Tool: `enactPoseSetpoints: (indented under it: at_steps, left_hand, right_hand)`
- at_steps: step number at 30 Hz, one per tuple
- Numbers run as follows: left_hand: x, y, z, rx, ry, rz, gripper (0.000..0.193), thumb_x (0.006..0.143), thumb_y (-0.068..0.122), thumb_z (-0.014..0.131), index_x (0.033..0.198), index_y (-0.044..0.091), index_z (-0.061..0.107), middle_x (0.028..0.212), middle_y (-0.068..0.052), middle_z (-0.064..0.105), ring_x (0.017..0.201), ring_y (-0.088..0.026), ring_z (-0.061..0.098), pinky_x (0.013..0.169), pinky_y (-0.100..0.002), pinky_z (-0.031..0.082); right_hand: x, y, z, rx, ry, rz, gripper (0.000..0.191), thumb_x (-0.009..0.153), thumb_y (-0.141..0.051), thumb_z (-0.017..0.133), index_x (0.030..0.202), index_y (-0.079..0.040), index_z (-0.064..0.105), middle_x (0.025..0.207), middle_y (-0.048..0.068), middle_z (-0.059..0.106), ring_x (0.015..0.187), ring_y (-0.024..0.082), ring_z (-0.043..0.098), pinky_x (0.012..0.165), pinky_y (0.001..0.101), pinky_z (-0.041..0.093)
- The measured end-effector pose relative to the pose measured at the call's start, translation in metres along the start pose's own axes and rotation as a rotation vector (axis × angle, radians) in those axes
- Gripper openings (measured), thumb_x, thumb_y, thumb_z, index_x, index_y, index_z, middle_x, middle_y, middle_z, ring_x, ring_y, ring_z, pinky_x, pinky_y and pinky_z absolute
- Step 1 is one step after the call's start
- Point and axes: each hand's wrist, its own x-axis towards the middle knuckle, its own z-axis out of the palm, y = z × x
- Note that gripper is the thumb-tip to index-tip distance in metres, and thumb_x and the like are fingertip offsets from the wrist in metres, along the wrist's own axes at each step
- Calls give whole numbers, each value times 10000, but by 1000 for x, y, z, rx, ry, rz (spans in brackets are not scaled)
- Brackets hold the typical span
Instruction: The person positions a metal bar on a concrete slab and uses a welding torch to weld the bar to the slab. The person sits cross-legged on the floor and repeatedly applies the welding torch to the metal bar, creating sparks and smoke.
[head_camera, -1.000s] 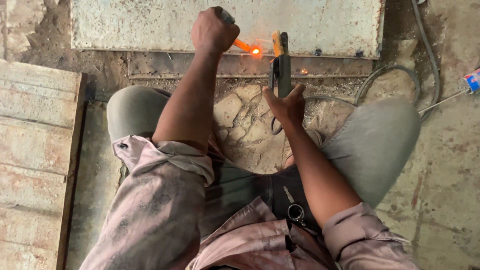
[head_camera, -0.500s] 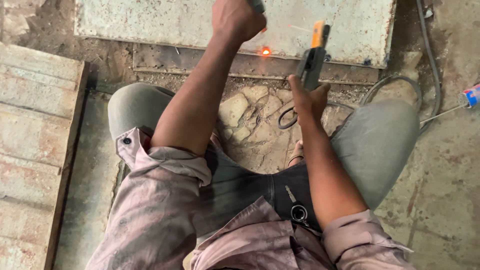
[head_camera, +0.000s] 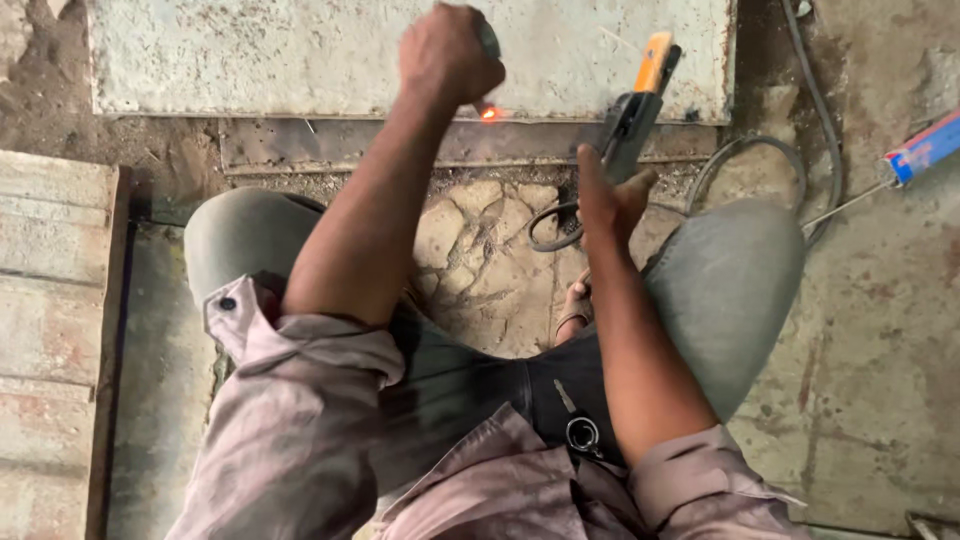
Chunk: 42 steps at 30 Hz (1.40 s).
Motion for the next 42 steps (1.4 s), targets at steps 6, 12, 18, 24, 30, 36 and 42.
enactPoseSetpoints:
  at_steps: [6,12,18,24,30,36,42]
  left_hand:
    - [5,-29,-39,16,-25,-133,166,885,211,606,954,139,740,899,-63,826,915,-201,789,815,-401,595]
    - [-25,-89,-63,54,327,-219,217,684,178,752,898,143,752,854,-111,754,829,-307,727,715,-439,565]
    - [-43,-125,-66,7,265,-346,194,718,216,760,909,189,782,887,-103,751,839,-289,734,746,-419,579]
    - [-44,-140,-60,-24,118,-406,212,718,228,770,928,200,786,921,-100,752,883,-265,735,779,-393,587]
    - [-41,-145,-64,-29,108,-444,192,779,241,756,953,167,792,907,-93,749,841,-221,737,759,-369,588]
    - [-50,-149,-52,1,-38,-496,211,917,277,625,898,103,742,797,-91,712,658,-173,669,601,-343,570]
    - [-39,-152,-66,-70,-10,-560,199,979,210,583,909,95,730,813,-86,737,639,-138,672,542,-320,550]
  right_hand:
    - [-18,-22,16,-153,-159,-68,741,741,-488,839,1179,-25,462,1076,156,672,901,237,695,772,394,596]
    - [-37,-13,53,-487,-291,-214,834,715,-545,885,1199,-21,453,1063,190,684,920,316,696,790,423,572]
    - [-48,-20,79,-548,-468,-381,845,727,-580,839,1235,-30,448,1019,185,706,879,306,732,734,409,605]
    - [-37,-53,86,-888,-530,-483,932,686,-631,826,1286,-36,432,1018,163,659,852,289,709,666,408,608]
    - [-25,-87,83,-1331,-681,-728,960,687,-689,819,1294,-47,445,991,138,663,822,280,715,698,421,598]
    - [-45,-59,92,-1530,-740,-972,1016,594,-684,878,1313,-103,456,1006,114,675,847,277,707,731,441,578]
    - [-35,-39,94,-1463,-792,-983,964,618,-631,881,1327,-103,496,1031,118,717,921,307,722,820,468,572]
